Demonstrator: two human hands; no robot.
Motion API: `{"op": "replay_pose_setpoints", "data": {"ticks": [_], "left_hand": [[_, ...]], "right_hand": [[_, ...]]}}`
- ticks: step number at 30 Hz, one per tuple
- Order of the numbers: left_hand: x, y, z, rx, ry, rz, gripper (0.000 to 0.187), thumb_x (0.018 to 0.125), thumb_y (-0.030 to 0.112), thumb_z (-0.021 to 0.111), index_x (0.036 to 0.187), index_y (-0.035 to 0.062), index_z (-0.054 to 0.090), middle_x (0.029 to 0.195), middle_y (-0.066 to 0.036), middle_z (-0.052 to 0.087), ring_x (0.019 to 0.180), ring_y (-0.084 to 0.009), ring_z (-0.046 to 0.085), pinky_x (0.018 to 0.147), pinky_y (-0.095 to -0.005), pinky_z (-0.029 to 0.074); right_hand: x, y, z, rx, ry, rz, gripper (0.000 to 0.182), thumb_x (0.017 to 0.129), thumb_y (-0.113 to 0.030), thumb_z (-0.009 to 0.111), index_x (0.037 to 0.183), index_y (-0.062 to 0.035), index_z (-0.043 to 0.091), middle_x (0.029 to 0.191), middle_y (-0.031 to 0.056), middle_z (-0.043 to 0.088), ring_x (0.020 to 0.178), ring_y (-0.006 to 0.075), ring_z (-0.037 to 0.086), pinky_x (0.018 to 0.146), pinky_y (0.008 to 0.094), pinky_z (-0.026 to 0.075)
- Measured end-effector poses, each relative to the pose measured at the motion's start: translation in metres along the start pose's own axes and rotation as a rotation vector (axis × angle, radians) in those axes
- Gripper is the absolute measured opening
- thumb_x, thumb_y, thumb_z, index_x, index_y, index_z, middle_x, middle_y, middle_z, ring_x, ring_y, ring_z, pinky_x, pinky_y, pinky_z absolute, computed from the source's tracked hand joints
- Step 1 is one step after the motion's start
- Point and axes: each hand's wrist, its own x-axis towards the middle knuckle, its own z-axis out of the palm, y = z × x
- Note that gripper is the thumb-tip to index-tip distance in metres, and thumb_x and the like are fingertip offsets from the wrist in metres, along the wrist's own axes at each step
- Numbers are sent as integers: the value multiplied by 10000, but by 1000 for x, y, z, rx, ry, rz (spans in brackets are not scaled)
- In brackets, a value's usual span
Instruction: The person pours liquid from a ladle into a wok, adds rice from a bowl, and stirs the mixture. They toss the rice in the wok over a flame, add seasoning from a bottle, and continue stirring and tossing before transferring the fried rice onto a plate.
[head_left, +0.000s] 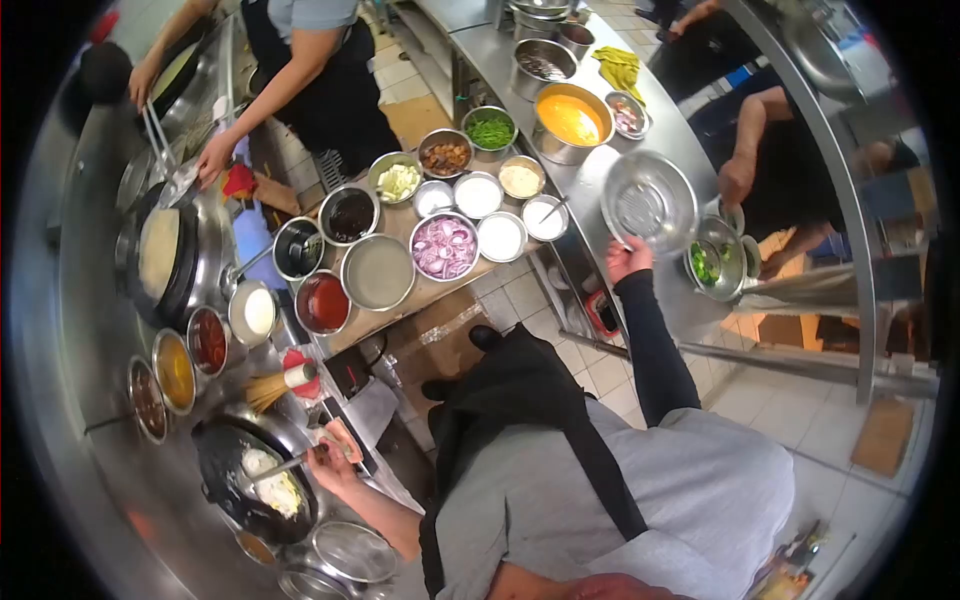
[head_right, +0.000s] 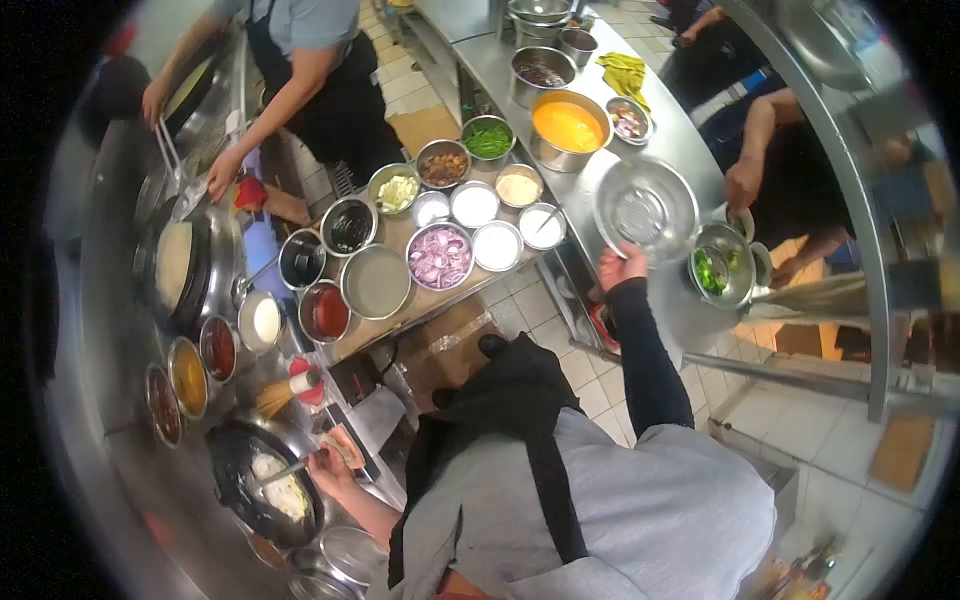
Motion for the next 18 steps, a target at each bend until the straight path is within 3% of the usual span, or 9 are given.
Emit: {"op": "replay_pose_setpoints", "data": {"ticks": [3, 4, 5, 7, 9, 11, 15, 17, 18], "left_hand": [[-25, 4, -9, 56, -88, -166, 396, 1068, 309, 527, 1307, -2, 582, 1267, -185, 691, 1135, -302, 694, 947, -441, 599], [-14, -7, -36, 74, -100, -126, 438, 1072, 317, 505, 1351, -16, 568, 1329, -218, 670, 1174, -338, 688, 975, -457, 595], [-40, -8, -15, 90, -16, -38, 436, 1068, 294, 512, 1356, -31, 556, 1310, -235, 673, 1162, -360, 691, 974, -474, 590], [-42, -18, -30, 47, 185, 106, 340, 1036, 249, 561, 1233, -26, 594, 1168, -215, 704, 1054, -337, 702, 977, -453, 568], [-53, -25, -50, 59, 267, 88, 223, 1020, 210, 578, 1103, 13, 642, 998, -131, 712, 894, -242, 704, 777, -351, 569], [-60, -33, -70, -31, 209, 147, 190, 1010, 183, 565, 1080, 21, 636, 960, -108, 706, 821, -202, 693, 711, -329, 559], [-75, -53, -94, 39, 383, 176, 158, 973, 127, 586, 1062, 0, 621, 890, -105, 690, 786, -196, 688, 699, -323, 560], [-75, -48, -88, 223, 541, 214, 174, 966, 105, 588, 1061, -40, 602, 856, -130, 682, 807, -197, 681, 703, -309, 552], [-71, -43, -82, 485, 587, 306, 230, 942, 96, 583, 1094, -77, 590, 841, -155, 691, 813, -247, 696, 720, -376, 561]], "right_hand": [[55, -33, -62, -16, -269, -97, 195, 981, -208, 570, 935, -20, 548, 845, 88, 605, 665, 181, 559, 600, 314, 469], [28, -32, -31, 138, -523, 234, 321, 1036, -310, 548, 975, 3, 585, 863, 72, 605, 715, 166, 560, 645, 308, 480], [63, -45, -63, -25, -608, 279, 442, 1073, -433, 524, 1075, -1, 614, 844, 41, 582, 713, 127, 541, 673, 272, 480], [12, 18, 20, -353, -273, 64, 489, 1080, -547, 490, 1098, -79, 633, 721, -16, 512, 522, 86, 428, 485, 261, 421], [39, 56, 25, -657, -765, 452, 478, 1074, -569, 488, 1035, -109, 609, 663, -28, 450, 446, 111, 352, 375, 293, 329], [21, 144, 53, -1175, -478, 528, 361, 1087, -473, 487, 1001, -136, 581, 641, -40, 399, 425, 105, 306, 343, 289, 261], [-89, 327, 132, -1356, -1335, 580, 89, 989, -57, 493, 1018, -117, 552, 741, -33, 479, 520, 77, 420, 437, 255, 360], [-140, 424, 154, -1213, -1636, 687, 77, 981, -27, 539, 1041, -58, 574, 886, 29, 592, 723, 137, 584, 612, 280, 492], [-153, 479, 152, -1270, -1814, 444, 121, 973, -43, 583, 1093, -39, 595, 898, 45, 608, 775, 145, 602, 651, 282, 507]]}}
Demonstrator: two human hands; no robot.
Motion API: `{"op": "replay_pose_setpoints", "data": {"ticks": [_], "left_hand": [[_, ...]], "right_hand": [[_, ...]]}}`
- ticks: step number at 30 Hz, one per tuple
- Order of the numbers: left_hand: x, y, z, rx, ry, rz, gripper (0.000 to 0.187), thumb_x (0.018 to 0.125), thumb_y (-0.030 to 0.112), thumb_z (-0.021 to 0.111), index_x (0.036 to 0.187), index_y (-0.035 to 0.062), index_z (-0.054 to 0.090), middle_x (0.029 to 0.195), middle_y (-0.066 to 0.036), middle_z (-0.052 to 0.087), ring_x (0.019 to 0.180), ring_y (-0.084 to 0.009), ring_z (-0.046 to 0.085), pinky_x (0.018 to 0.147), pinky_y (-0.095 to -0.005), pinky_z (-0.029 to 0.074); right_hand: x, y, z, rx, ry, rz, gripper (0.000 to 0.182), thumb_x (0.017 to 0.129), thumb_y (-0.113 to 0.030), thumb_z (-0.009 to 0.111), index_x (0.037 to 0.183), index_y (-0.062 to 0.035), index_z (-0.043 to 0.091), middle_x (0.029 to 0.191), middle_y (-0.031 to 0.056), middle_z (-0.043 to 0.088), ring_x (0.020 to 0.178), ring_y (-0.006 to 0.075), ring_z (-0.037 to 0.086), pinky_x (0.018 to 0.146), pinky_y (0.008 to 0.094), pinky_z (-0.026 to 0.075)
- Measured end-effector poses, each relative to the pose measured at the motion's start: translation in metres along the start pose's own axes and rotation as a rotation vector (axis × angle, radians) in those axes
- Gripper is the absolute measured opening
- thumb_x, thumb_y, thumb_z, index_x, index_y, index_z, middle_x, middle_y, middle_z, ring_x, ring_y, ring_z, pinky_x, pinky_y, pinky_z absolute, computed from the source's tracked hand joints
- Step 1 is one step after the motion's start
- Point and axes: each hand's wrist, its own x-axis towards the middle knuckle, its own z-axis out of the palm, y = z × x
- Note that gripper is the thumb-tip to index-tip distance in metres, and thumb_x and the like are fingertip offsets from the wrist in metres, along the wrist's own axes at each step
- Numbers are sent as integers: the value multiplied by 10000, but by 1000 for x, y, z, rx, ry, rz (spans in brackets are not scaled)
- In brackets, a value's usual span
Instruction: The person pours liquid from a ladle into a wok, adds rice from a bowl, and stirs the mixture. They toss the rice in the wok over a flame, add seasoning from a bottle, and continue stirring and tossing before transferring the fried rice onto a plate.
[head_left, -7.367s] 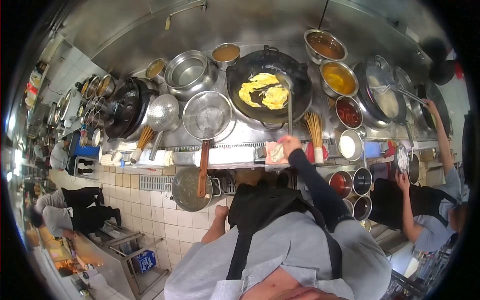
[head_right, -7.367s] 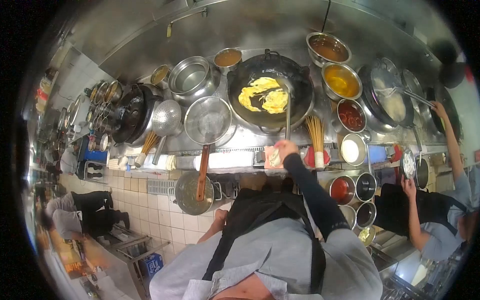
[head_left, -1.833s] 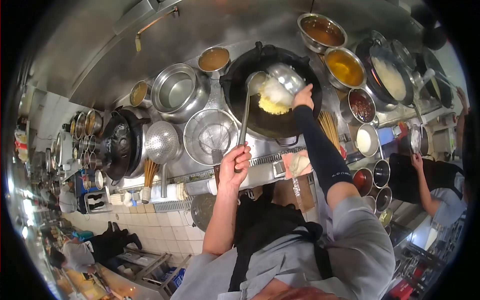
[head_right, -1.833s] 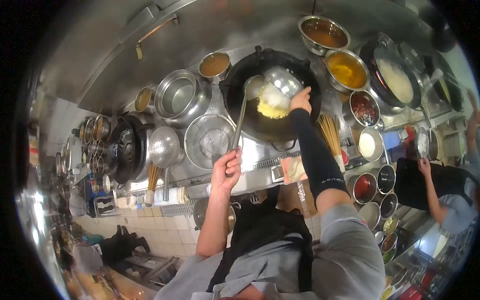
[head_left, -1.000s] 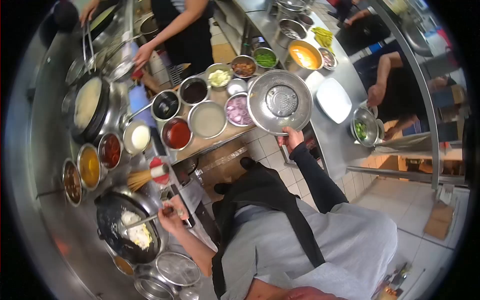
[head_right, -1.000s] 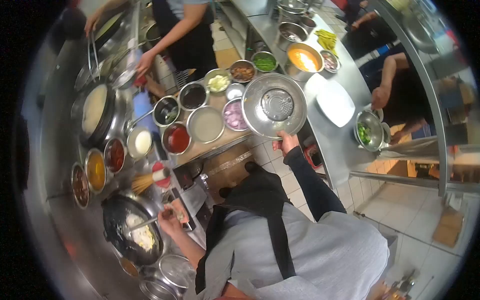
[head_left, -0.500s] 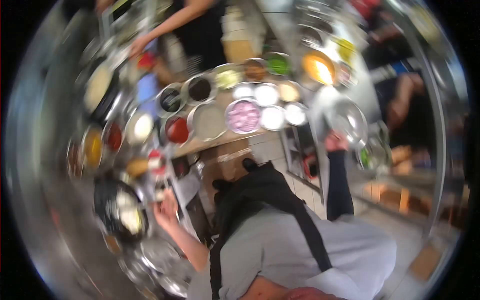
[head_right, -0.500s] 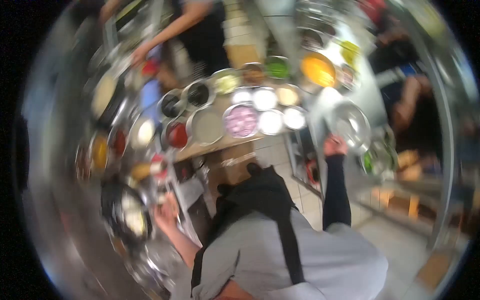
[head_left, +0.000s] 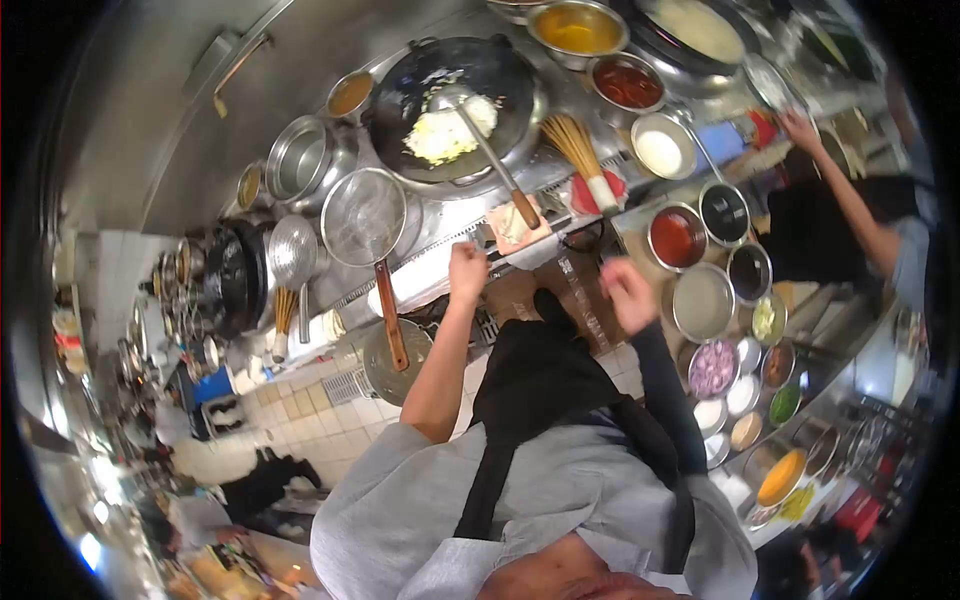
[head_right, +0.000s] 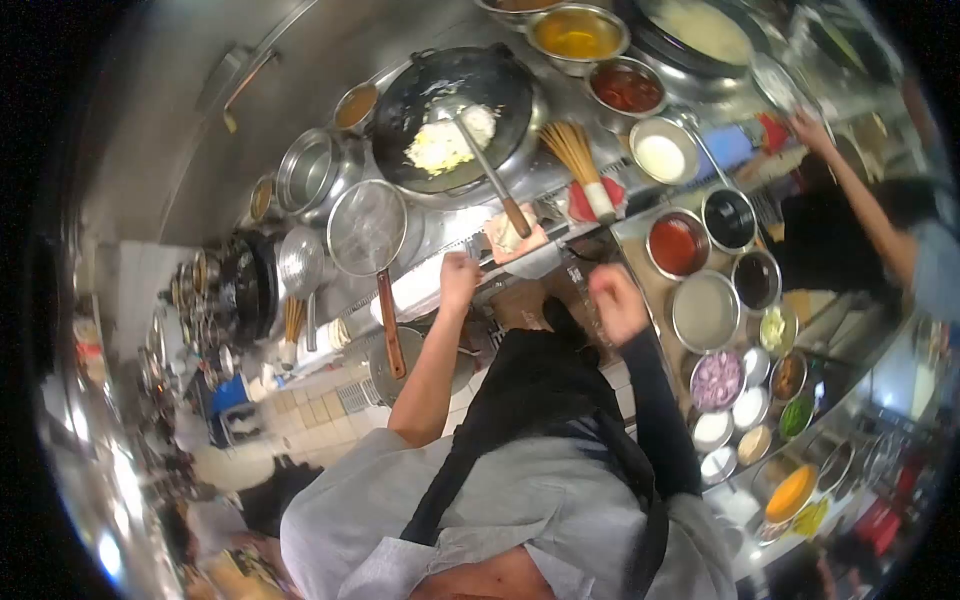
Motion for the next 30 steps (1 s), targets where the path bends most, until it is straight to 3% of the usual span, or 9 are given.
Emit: {"op": "replay_pose_setpoints", "data": {"ticks": [3, 5, 8, 11, 15, 19, 23, 25, 30], "left_hand": [[18, 40, 31, 553, -15, 482, 398, 921, 206, 685, 1225, -33, 591, 999, -278, 669, 973, -508, 643, 897, -506, 545], [45, 47, 57, 886, -151, 421, 595, 833, 337, 792, 1246, -32, 574, 1184, -212, 614, 1139, -383, 637, 934, -469, 554], [70, 44, 80, 977, -201, 463, 686, 797, 420, 815, 1232, -49, 569, 1223, -217, 624, 1137, -361, 655, 948, -445, 560], [79, 35, 65, 841, -271, 414, 587, 890, 384, 711, 1235, -66, 558, 1239, -253, 625, 1147, -383, 663, 922, -470, 564], [63, 35, 35, 693, -206, 341, 524, 970, 329, 608, 1270, -93, 527, 1297, -301, 575, 1134, -437, 647, 885, -519, 566], [52, 24, 59, 707, 7, 426, 681, 964, 467, 622, 1301, -116, 516, 1234, -302, 557, 1119, -470, 628, 952, -512, 549], [54, 33, 80, 608, 2, 293, 747, 964, 539, 605, 1302, -120, 515, 1185, -318, 558, 1081, -498, 631, 949, -523, 548], [72, 18, 91, 672, 0, 332, 735, 962, 538, 605, 1282, -119, 527, 1189, -332, 562, 1065, -509, 641, 940, -530, 551], [50, 27, 27, 560, -29, 218, 677, 966, 487, 614, 1258, -120, 547, 1243, -359, 564, 1057, -498, 663, 917, -542, 556]], "right_hand": [[132, 46, 80, -512, 27, -219, 373, 946, -109, 691, 1282, 22, 598, 957, 118, 664, 837, 183, 671, 701, 318, 544], [188, 24, 131, -148, -259, 343, 455, 968, -214, 711, 1330, 39, 599, 1163, 207, 717, 1080, 287, 706, 914, 387, 553], [223, -57, 179, -947, -288, 251, 425, 907, -151, 690, 1270, 42, 586, 1076, 304, 706, 1041, 383, 716, 907, 431, 551], [245, -28, 160, -780, -252, -144, 344, 970, -165, 652, 1254, 13, 574, 905, 205, 703, 802, 309, 712, 714, 427, 572], [200, -188, 131, 113, -348, 461, 282, 1076, -204, 544, 1278, -10, 569, 773, -3, 512, 635, 75, 525, 412, 246, 398], [201, -158, 106, 988, -529, 786, 442, 1095, -229, 517, 1448, 31, 459, 908, 10, 499, 595, 62, 449, 404, 210, 375], [244, -41, 104, 1044, -545, 1075, 407, 1098, -217, 529, 1426, 17, 478, 878, 13, 499, 610, 60, 458, 426, 212, 387], [250, -123, 139, 212, -467, 821, 354, 1080, -206, 557, 1370, -8, 510, 858, 0, 514, 562, 39, 447, 406, 229, 371], [275, -133, 128, 688, -595, 836, 333, 1075, -179, 558, 1362, -16, 516, 828, -2, 505, 553, 48, 443, 395, 230, 372]]}}
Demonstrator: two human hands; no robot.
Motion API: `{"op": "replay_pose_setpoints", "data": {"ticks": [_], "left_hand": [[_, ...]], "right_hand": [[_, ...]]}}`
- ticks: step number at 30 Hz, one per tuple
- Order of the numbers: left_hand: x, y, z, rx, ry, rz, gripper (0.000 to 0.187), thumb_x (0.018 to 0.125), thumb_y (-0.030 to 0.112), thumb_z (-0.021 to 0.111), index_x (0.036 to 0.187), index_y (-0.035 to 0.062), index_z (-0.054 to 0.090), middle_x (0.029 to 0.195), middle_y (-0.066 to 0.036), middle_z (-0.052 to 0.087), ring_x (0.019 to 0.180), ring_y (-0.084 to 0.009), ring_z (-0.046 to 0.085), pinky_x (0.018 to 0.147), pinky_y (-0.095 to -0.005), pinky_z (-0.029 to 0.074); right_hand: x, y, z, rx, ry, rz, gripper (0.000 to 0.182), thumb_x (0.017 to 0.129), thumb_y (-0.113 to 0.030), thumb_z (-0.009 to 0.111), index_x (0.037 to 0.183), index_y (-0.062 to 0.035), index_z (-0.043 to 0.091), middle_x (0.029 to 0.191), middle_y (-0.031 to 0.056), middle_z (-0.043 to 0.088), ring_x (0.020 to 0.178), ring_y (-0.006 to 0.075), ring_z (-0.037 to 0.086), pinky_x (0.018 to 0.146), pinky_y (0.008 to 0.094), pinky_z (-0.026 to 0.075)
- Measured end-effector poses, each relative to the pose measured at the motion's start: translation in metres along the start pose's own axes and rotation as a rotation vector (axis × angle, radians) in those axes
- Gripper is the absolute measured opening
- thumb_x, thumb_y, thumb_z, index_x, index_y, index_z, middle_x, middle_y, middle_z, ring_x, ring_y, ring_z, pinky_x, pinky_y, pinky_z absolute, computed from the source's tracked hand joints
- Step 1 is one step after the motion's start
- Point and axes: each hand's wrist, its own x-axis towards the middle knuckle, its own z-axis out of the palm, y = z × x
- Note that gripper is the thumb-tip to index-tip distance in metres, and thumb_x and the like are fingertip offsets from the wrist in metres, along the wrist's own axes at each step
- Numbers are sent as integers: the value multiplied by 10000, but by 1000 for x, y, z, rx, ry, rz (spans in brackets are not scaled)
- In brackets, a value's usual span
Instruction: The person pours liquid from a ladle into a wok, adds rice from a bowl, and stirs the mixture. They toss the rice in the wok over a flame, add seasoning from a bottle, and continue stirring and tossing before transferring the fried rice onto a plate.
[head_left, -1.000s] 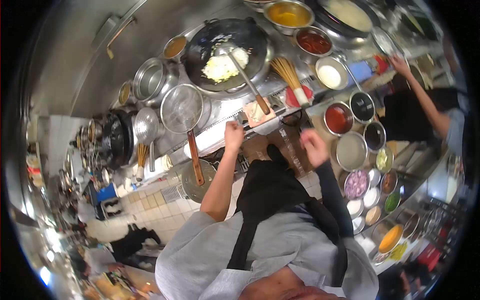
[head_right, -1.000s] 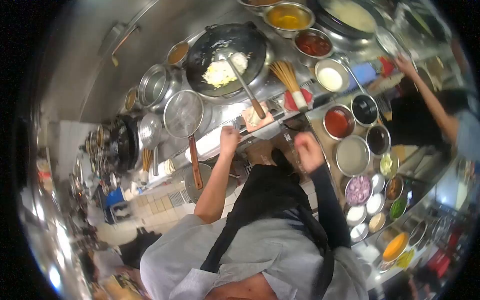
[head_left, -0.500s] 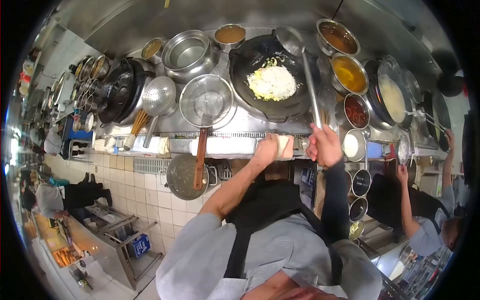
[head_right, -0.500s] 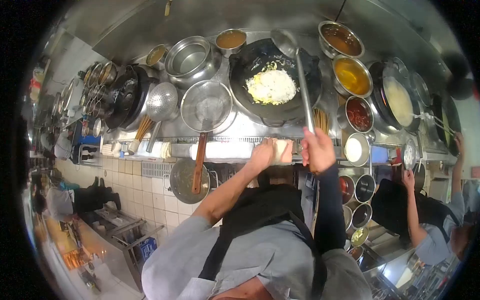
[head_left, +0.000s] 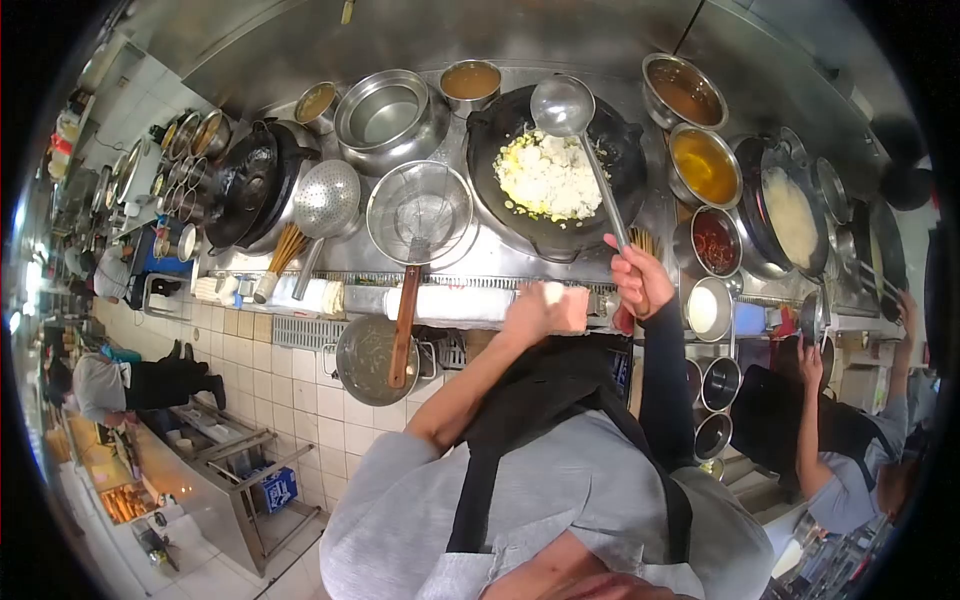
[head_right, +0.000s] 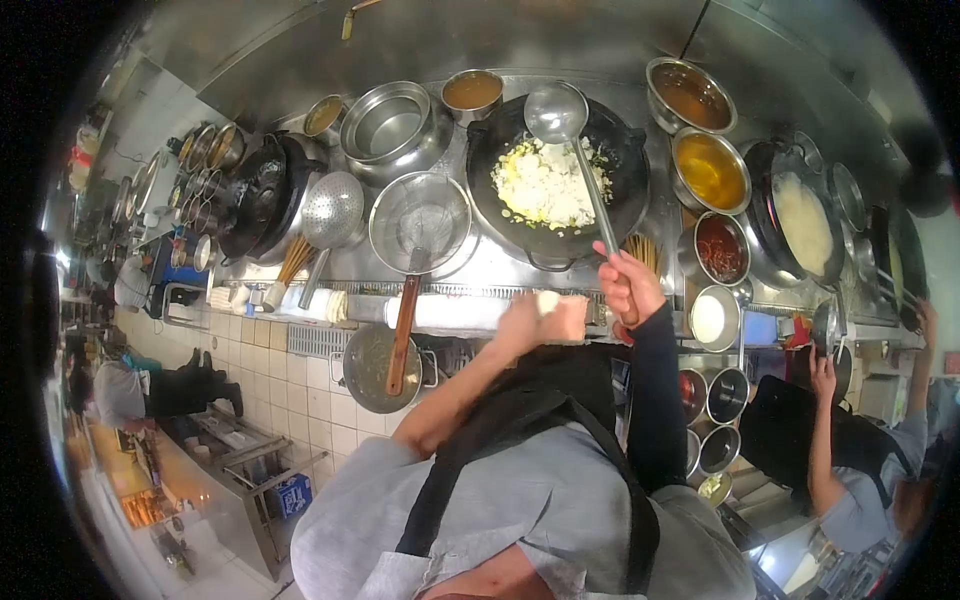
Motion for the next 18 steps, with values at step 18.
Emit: {"op": "replay_pose_setpoints", "data": {"ticks": [18], "left_hand": [[-30, -73, -84, 220, 592, -30, 696, 916, 295, 730, 1371, -173, 487, 1322, -358, 514, 1221, -511, 507, 1060, -551, 429]], "right_hand": [[-58, 40, -11, -278, 216, 118, 327, 1048, -205, 596, 1364, -142, 534, 703, -43, 460, 467, 49, 367, 381, 233, 278]]}}
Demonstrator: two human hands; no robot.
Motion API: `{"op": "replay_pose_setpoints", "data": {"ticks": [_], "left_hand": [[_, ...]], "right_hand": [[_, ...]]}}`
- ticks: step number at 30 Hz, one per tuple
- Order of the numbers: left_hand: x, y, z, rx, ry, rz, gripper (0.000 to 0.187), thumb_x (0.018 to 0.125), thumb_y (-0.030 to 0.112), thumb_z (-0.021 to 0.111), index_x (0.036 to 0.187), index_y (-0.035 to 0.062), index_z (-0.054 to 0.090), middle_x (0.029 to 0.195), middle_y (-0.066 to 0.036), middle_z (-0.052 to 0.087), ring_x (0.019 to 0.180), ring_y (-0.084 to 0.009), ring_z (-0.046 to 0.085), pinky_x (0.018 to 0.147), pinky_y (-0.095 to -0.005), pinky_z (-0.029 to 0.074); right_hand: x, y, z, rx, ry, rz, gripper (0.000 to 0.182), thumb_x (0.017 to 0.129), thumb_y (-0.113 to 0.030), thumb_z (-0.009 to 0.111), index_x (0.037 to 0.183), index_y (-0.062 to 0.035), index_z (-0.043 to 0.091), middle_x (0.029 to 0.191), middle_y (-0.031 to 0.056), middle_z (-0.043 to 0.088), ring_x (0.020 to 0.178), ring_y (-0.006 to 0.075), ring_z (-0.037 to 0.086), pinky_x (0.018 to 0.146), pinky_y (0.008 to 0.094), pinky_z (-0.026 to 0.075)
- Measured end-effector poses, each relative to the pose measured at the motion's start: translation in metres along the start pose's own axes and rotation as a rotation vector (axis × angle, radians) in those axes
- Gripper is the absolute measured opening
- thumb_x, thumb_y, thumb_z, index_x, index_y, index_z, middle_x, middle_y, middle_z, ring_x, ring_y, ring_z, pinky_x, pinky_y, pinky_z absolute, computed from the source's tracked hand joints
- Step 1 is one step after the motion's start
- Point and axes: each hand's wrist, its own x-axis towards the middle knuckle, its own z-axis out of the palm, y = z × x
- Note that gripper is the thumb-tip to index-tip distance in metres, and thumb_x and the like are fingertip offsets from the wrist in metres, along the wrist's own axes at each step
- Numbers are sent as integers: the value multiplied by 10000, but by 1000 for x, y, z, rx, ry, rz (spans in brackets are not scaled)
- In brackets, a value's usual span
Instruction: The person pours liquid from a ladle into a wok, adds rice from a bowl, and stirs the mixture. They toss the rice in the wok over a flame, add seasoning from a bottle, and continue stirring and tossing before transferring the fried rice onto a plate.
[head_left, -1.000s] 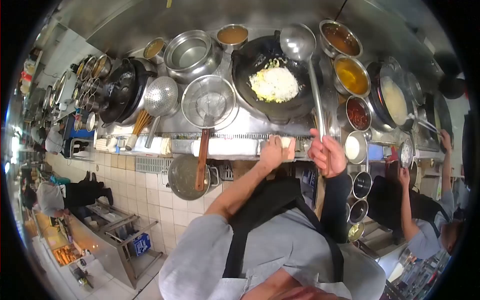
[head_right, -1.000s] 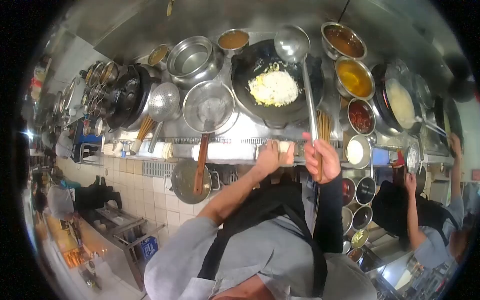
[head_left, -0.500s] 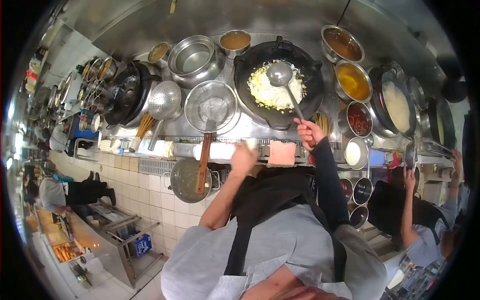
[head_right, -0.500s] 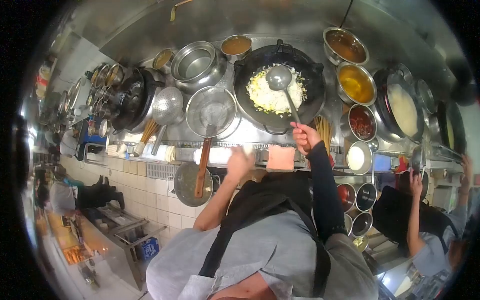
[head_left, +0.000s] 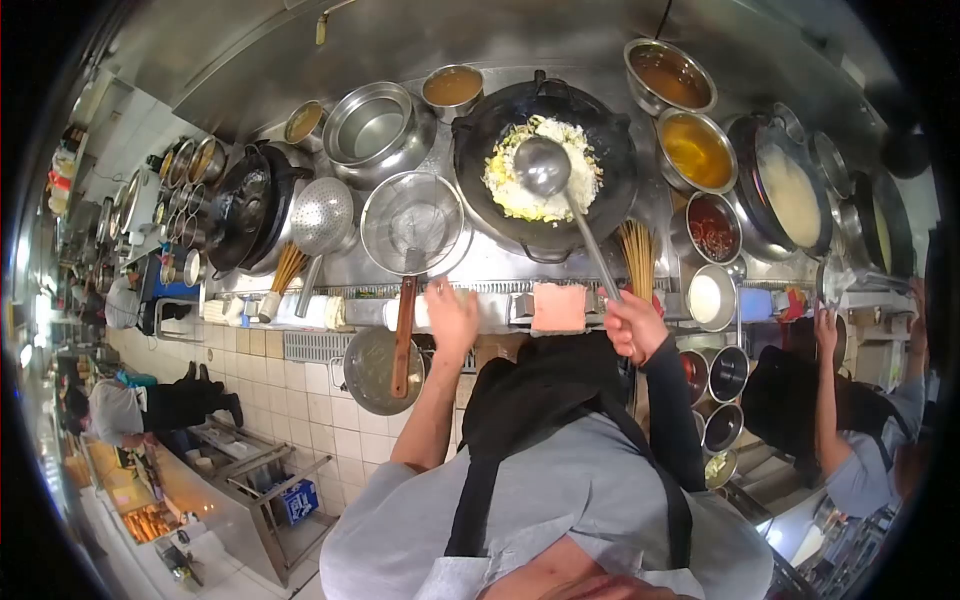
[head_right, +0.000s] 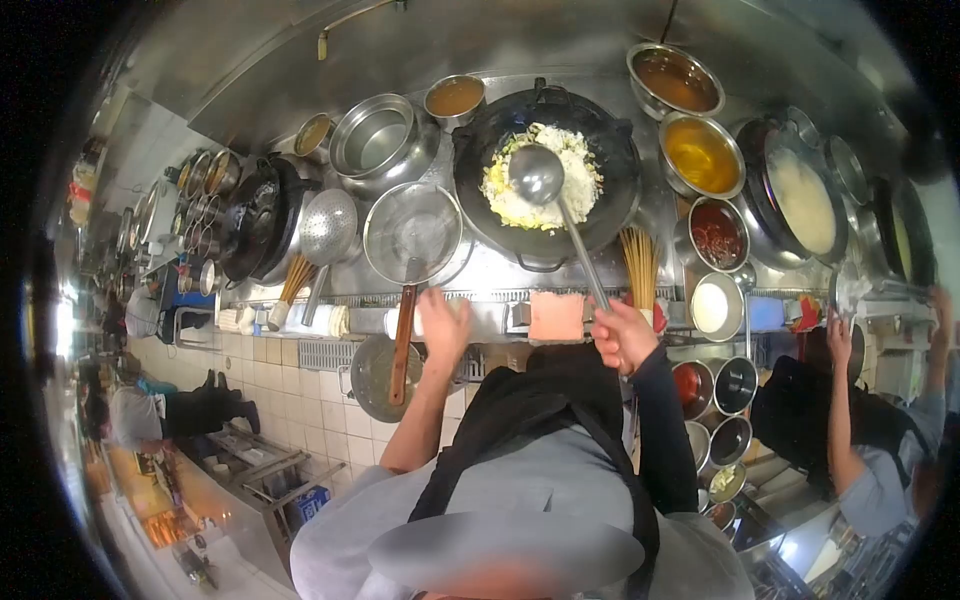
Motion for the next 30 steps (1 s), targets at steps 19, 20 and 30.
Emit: {"op": "replay_pose_setpoints", "data": {"ticks": [19, 20, 30], "left_hand": [[64, 135, 66, -153, -464, 467, 193, 1038, 235, 528, 989, 56, 582, 879, -195, 717, 911, -394, 687, 875, -531, 451], [65, 135, 69, -169, -458, 460, 190, 1036, 236, 530, 988, 58, 578, 872, -197, 715, 914, -390, 689, 866, -533, 450], [22, 172, -70, -510, -261, 475, 94, 990, 141, 592, 972, 49, 599, 783, -182, 701, 775, -419, 675, 796, -501, 436]], "right_hand": [[63, -15, 4, 105, -70, -185, 253, 1063, -215, 583, 1270, -76, 545, 740, -33, 480, 484, 32, 387, 368, 223, 312], [73, -8, -7, 393, -208, -103, 247, 1058, -219, 591, 1253, -73, 546, 734, -34, 482, 472, 35, 382, 366, 225, 311], [-163, -38, 1, -1212, 65, -315, 489, 932, -178, 673, 1383, -24, 566, 1094, 241, 696, 1030, 408, 688, 907, 441, 521]]}}
